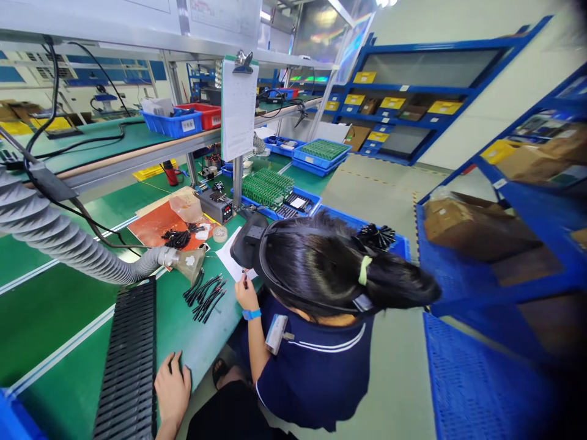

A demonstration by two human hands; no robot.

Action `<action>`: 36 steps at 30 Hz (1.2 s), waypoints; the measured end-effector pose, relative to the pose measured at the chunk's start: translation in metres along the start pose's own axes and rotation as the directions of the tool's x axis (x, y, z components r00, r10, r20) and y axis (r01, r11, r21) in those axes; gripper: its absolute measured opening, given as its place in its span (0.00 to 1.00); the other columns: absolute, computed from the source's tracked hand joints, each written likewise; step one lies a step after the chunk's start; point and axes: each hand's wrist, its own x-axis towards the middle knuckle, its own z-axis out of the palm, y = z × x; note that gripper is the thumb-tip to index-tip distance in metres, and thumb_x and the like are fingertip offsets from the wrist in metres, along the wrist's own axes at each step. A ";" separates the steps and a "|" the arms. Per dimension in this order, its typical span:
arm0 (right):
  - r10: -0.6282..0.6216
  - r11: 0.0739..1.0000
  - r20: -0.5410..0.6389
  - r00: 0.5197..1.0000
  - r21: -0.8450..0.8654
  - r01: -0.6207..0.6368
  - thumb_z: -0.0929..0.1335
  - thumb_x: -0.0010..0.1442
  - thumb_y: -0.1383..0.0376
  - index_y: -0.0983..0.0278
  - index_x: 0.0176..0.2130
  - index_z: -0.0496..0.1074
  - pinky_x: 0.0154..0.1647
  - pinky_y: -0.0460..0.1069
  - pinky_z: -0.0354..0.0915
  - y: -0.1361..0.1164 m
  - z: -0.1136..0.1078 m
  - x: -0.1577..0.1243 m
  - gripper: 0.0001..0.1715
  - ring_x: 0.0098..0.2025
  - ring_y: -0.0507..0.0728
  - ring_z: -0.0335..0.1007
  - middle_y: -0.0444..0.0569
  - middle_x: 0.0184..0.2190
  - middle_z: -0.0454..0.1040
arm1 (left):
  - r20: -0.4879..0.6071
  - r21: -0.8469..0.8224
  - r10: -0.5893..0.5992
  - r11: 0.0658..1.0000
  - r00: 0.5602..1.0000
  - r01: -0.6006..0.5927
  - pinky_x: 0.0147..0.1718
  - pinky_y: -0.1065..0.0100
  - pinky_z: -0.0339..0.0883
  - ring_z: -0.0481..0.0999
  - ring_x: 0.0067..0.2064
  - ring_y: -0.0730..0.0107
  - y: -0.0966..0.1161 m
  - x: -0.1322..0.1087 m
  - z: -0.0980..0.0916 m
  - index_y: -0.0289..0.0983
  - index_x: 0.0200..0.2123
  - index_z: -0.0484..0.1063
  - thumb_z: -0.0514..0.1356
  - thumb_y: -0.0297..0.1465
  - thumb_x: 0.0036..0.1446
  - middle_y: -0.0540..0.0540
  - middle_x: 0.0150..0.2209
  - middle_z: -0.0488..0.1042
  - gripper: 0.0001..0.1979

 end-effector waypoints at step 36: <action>0.117 0.992 -0.027 0.993 -0.045 -0.118 0.68 0.63 0.65 0.67 0.45 0.71 0.44 0.55 0.72 -0.003 -0.006 0.003 0.11 0.44 0.56 0.71 0.50 0.45 0.73 | 0.014 -0.019 -0.023 1.000 1.000 0.023 0.47 0.56 0.63 0.68 0.50 0.53 0.002 -0.001 -0.002 0.31 0.51 0.68 0.48 0.31 0.62 0.35 0.52 0.67 0.18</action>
